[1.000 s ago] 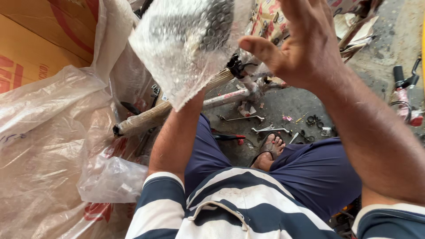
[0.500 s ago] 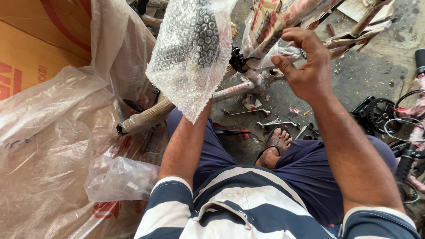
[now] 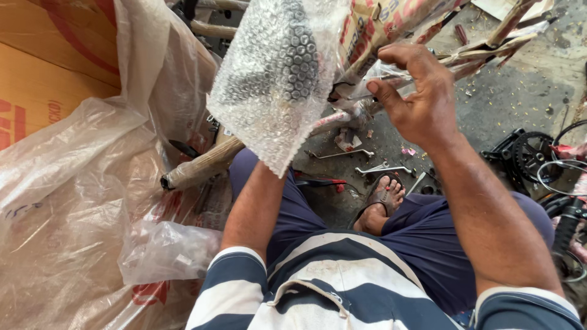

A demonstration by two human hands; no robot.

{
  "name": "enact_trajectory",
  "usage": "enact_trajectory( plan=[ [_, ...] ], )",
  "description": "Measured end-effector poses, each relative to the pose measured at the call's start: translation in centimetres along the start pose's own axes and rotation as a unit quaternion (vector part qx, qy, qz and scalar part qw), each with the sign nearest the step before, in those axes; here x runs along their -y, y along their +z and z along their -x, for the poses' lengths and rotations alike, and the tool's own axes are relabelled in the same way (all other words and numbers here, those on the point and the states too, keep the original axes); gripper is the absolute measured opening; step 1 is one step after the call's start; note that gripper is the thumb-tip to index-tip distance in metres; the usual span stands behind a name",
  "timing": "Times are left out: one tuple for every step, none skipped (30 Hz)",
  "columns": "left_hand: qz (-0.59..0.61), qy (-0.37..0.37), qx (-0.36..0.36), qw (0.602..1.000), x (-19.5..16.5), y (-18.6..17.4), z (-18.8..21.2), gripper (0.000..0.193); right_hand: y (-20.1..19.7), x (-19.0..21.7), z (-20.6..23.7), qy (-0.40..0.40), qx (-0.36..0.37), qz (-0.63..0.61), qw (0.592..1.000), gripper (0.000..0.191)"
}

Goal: The person unwraps a bicycle frame from protective packaging and bubble wrap. They apply lubricant to a small metal part and insert it into the frame's head tube, then use a screwdriver to tighten a bolt on the frame.

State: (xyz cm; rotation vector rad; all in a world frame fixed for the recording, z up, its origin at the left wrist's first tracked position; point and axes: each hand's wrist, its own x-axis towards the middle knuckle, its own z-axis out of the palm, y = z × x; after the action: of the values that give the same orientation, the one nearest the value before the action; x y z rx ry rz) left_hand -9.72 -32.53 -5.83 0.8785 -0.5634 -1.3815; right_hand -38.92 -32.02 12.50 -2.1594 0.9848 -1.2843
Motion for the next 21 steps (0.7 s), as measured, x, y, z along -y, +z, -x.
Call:
enact_trajectory(
  plan=[
    [0.002, -0.001, -0.003, 1.000, 0.0, -0.2, 0.0, 0.072, 0.6, -0.3, 0.4, 0.042, 0.006, 0.003, 0.999, 0.034],
    [0.002, -0.002, -0.002, 1.000, 0.1, -0.3, -0.1, 0.071, 1.5, -0.6, 0.9, 0.081, 0.013, 0.006, 0.997, 0.033],
    [0.001, -0.002, -0.003, 1.000, 0.0, -0.5, -0.2, 0.071, 2.5, -1.1, 1.3, 0.119, 0.020, 0.008, 0.993, 0.031],
    [0.000, -0.001, -0.005, 1.000, 0.0, -0.6, -0.3, 0.071, 3.7, -1.4, 1.8, 0.104, 0.035, 0.034, 0.993, 0.033],
    [-0.003, -0.001, -0.004, 1.000, 0.0, -0.8, -0.1, 0.071, 5.0, -1.8, 2.3, 0.089, 0.049, 0.059, 0.993, 0.034],
    [-0.004, -0.003, -0.003, 1.000, -0.1, -0.9, -0.1, 0.070, 6.3, -2.2, 2.7, 0.057, 0.046, 0.096, 0.993, 0.034],
    [-0.004, -0.004, -0.004, 1.000, -0.2, -1.1, -0.1, 0.070, 7.5, -2.5, 3.0, 0.026, 0.041, 0.134, 0.990, 0.034],
    [-0.005, -0.006, -0.004, 1.000, -0.2, -1.1, 0.0, 0.070, 8.5, -2.7, 3.2, -0.005, 0.035, 0.172, 0.985, 0.034],
    [-0.008, -0.007, 0.000, 1.000, -0.3, -1.2, 0.0, 0.070, 9.3, -3.0, 3.2, -0.008, 0.032, 0.215, 0.976, 0.037],
    [-0.011, -0.009, 0.002, 1.000, -0.4, -1.3, 0.0, 0.069, 9.9, -3.1, 3.1, -0.012, 0.027, 0.259, 0.966, 0.041],
    [-0.014, -0.009, 0.006, 1.000, -0.6, -1.4, -0.1, 0.069, 10.4, -3.2, 3.0, -0.014, 0.023, 0.301, 0.953, 0.044],
    [-0.016, -0.012, 0.010, 1.000, -0.8, -1.5, 0.0, 0.069, 10.8, -3.2, 2.7, -0.007, 0.023, 0.318, 0.948, 0.046],
    [-0.018, -0.013, 0.013, 1.000, -0.9, -1.6, -0.1, 0.069, 11.1, -3.1, 2.4, 0.000, 0.023, 0.336, 0.942, 0.047],
    [-0.023, -0.017, 0.016, 0.999, -1.0, -1.8, -0.2, 0.068, 11.3, -3.0, 2.1, 0.007, 0.024, 0.354, 0.935, 0.049],
    [-0.024, -0.020, 0.020, 0.999, -1.1, -1.9, -0.3, 0.068, 11.5, -2.8, 1.9, 0.008, 0.024, 0.358, 0.933, 0.049],
    [-0.025, -0.024, 0.023, 0.999, -1.1, -2.1, -0.3, 0.068, 11.7, -2.7, 1.6, 0.008, 0.024, 0.363, 0.931, 0.048],
    [-0.027, -0.027, 0.028, 0.999, -1.1, -2.2, -0.4, 0.068, 11.8, -2.7, 1.5, 0.009, 0.024, 0.369, 0.929, 0.048],
    [-0.030, -0.031, 0.030, 0.999, -1.0, -2.2, -0.5, 0.067, 11.9, -2.7, 1.4, 0.011, 0.027, 0.374, 0.927, 0.045],
    [-0.031, -0.036, 0.034, 0.998, -0.8, -2.3, -0.6, 0.067, 12.0, -2.7, 1.3, 0.015, 0.032, 0.379, 0.925, 0.041],
    [-0.032, -0.042, 0.034, 0.998, -0.6, -2.3, -0.6, 0.067, 12.1, -2.9, 1.3, 0.019, 0.037, 0.384, 0.922, 0.037],
    [-0.032, -0.045, 0.036, 0.998, -0.4, -2.3, -0.6, 0.067, 12.2, -3.1, 1.4, 0.014, 0.032, 0.388, 0.921, 0.034]
  ],
)
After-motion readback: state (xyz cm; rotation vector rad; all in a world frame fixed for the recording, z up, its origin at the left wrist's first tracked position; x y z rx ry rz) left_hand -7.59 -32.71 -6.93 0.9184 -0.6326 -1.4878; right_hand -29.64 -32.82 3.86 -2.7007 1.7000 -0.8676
